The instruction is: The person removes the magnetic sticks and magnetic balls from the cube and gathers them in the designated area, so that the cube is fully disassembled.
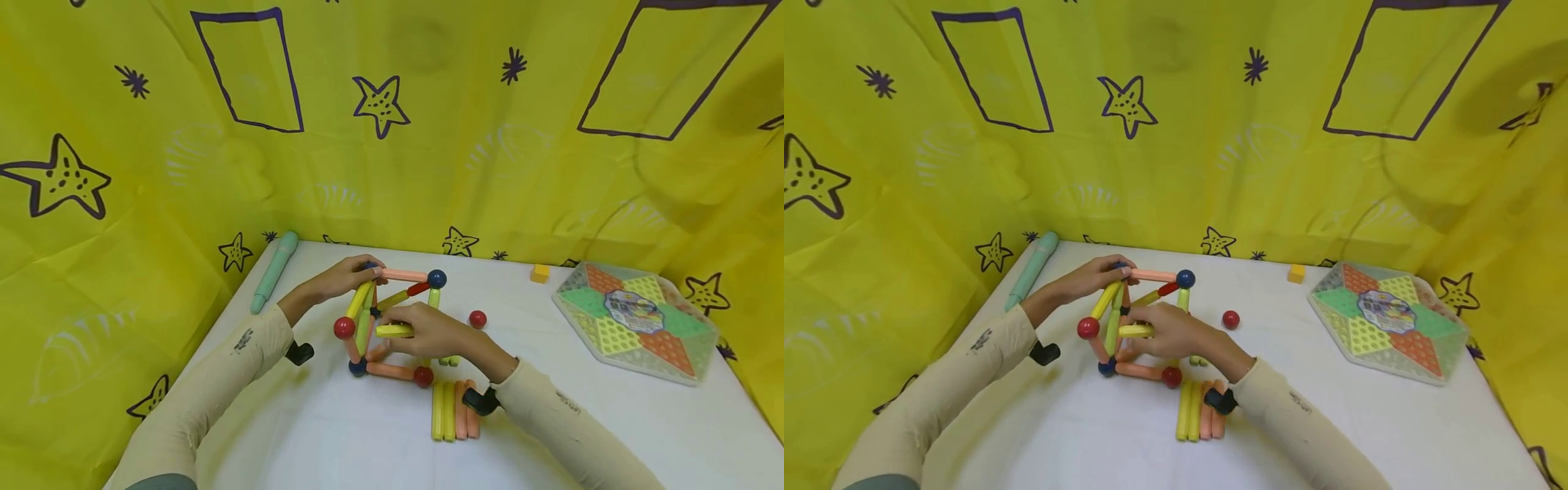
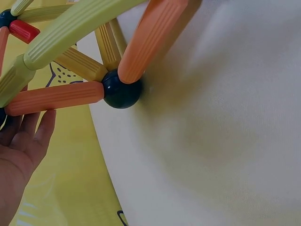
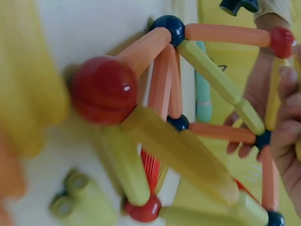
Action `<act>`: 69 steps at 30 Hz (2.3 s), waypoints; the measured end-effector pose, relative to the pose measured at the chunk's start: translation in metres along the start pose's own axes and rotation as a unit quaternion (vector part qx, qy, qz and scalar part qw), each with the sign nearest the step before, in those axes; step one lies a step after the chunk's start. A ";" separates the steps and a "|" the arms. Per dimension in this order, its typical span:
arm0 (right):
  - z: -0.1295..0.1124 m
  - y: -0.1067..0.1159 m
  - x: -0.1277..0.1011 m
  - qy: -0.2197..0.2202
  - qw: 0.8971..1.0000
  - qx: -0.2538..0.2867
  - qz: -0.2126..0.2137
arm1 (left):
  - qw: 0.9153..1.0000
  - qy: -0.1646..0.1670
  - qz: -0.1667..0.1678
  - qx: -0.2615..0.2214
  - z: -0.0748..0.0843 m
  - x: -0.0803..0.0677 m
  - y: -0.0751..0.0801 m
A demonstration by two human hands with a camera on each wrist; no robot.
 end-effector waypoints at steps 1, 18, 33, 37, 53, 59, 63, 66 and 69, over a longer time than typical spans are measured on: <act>0.002 0.004 -0.007 -0.015 1.000 0.009 -0.001 | 1.000 -0.001 0.001 0.001 0.000 0.000 0.000; 0.076 0.036 -0.153 -0.240 0.969 -0.016 0.063 | 1.000 0.006 -0.002 0.023 0.002 -0.001 0.002; 0.082 0.013 -0.163 -0.251 0.966 -0.025 0.058 | 0.999 0.011 -0.001 0.032 0.003 -0.001 0.000; 0.081 0.012 -0.162 -0.249 0.967 -0.023 0.043 | 1.000 0.015 -0.002 0.027 0.004 -0.001 -0.001; 0.076 0.006 -0.165 -0.273 0.961 -0.016 0.034 | 0.999 0.012 -0.004 0.030 0.006 -0.002 -0.002; 0.074 0.019 -0.164 -0.281 0.956 -0.051 0.063 | 1.000 0.012 -0.005 0.021 0.008 -0.003 -0.002; 0.072 0.032 -0.149 -0.263 0.957 -0.049 0.109 | 0.999 0.009 -0.002 0.031 0.007 -0.002 -0.001; 0.071 0.037 -0.130 -0.253 0.957 -0.029 0.139 | 0.999 0.010 0.001 0.033 0.006 -0.002 0.000; 0.072 0.035 -0.108 -0.250 0.955 -0.011 0.160 | 0.999 0.012 0.002 0.037 0.006 -0.002 0.001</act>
Point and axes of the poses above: each hand's wrist, its own x-axis towards the middle knuckle, its own y-axis out of the back of the hand, z = x × y, the point moved 6 cm from there along x, towards the middle knuckle, and after that the axes turned 14 degrees about z, right-handed, at the moved point
